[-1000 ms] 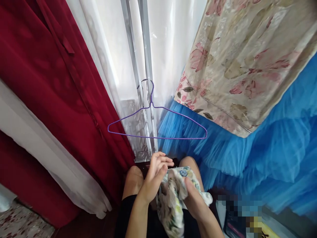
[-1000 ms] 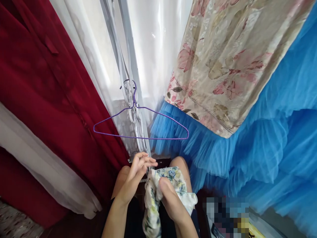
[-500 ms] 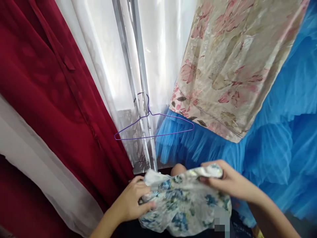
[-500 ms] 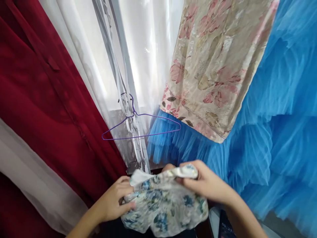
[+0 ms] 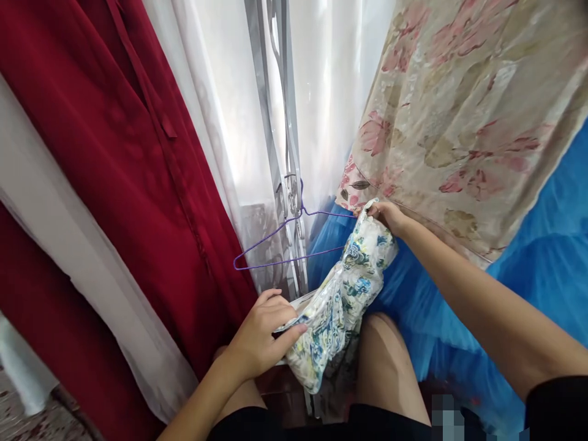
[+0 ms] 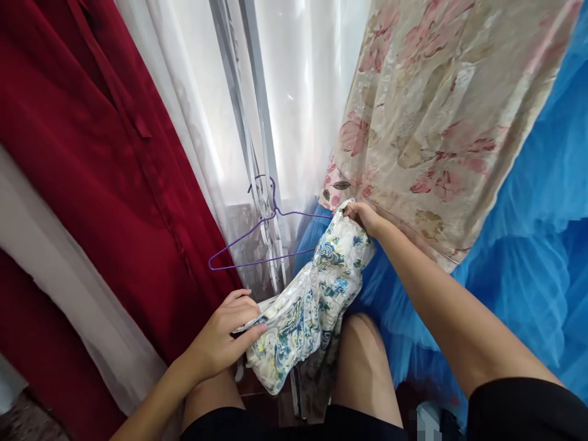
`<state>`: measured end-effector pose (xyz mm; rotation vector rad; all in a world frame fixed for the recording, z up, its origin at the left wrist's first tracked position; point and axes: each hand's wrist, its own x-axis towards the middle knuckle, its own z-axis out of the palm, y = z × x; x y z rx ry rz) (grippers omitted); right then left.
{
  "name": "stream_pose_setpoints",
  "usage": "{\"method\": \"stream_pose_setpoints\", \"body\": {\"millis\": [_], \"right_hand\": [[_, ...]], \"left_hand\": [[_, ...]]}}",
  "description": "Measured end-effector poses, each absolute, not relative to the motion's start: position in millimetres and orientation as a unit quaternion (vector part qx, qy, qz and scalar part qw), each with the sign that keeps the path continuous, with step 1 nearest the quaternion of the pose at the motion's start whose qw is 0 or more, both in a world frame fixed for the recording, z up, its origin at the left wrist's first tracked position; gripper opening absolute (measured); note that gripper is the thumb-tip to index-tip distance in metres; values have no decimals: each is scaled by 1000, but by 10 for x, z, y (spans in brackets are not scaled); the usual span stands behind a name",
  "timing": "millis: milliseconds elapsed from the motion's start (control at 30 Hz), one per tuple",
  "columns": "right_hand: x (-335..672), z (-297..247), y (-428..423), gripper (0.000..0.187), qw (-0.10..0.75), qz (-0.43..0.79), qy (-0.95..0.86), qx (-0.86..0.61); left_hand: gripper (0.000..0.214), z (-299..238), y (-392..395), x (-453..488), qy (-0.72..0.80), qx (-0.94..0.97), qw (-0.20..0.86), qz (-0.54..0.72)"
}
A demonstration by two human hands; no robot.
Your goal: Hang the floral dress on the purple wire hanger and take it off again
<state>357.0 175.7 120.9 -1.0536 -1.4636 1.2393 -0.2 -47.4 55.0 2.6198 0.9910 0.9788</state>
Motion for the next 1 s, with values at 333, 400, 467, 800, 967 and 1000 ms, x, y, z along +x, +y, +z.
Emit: {"method": "stream_pose_setpoints", "body": {"millis": [333,400,467,800,967,1000], "right_hand": [[3292,1269,1572,13,327,658,-563,-379],[3288,1277,1522,18,323,659,-585,-345],[3273,1278,1498,22,318,648,-613,-320],[3267,1212,1420,34,324,625,-619,-347],[3280,1178,1375,35,311,638,-621,-332],[3278,1170,1365,36,310,641,-619,-330]], "left_hand": [[23,184,-142,-962,421,855,77,294],[21,114,20,-1190,440,851,67,279],[25,88,219,-1359,463,844,55,266],[38,569,1101,-1502,527,812,-75,241],[45,779,1115,-1437,533,783,-179,267],[45,789,1084,-1436,528,779,-199,273]]}}
